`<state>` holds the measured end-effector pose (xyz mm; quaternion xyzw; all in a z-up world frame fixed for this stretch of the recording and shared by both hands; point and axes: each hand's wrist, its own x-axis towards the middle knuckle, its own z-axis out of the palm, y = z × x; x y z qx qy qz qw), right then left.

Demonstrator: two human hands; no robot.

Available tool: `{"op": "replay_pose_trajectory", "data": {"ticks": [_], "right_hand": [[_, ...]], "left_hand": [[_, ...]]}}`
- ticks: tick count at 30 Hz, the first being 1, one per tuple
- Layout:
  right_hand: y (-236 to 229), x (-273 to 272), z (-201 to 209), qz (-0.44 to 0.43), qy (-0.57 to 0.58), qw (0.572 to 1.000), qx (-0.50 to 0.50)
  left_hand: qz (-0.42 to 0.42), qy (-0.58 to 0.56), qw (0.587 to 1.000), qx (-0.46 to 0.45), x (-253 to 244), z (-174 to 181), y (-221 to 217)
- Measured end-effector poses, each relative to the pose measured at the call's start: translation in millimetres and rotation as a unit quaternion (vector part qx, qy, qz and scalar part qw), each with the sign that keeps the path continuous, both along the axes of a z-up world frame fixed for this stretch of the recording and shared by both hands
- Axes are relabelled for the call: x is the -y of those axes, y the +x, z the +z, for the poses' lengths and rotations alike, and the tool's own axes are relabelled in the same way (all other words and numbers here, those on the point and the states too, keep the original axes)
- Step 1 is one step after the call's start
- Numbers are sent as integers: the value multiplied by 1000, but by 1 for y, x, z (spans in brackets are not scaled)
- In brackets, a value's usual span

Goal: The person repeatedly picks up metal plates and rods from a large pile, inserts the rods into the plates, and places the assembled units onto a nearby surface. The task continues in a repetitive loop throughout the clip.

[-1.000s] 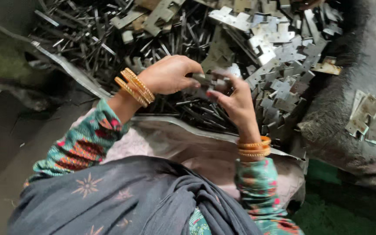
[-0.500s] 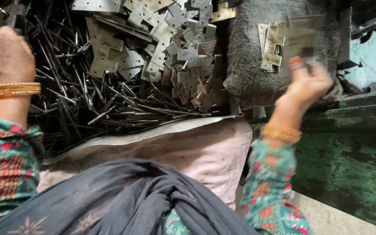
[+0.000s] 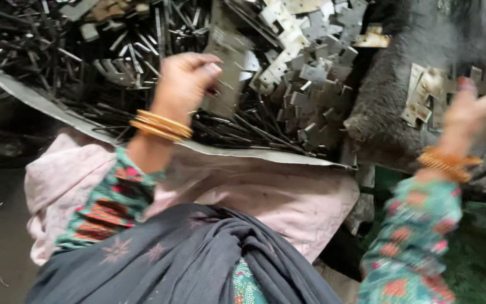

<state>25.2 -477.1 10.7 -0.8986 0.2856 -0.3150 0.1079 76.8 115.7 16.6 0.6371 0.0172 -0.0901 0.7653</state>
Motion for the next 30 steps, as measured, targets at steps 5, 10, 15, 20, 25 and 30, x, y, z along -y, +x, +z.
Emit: {"op": "replay_pose_trajectory", "data": {"ticks": [5, 10, 15, 20, 25, 30], "right_hand": [[-40, -311, -23, 352, 504, 772, -165], [-17, -414, -9, 323, 500, 795, -115], [42, -450, -31, 285, 19, 919, -271], [49, -457, -67, 310, -2, 944, -114], [46, -421, -44, 277, 183, 940, -77], [19, -352, -5, 371, 319, 840, 234]], "left_hand": [[-95, 22, 995, 17, 42, 2, -70], [30, 324, 944, 45, -25, 16, -90], [166, 299, 939, 40, -93, 15, -74], [162, 297, 940, 39, -78, 1, -44], [151, 468, 835, 247, -18, -21, 31], [34, 622, 774, 115, 17, -31, 66]]}}
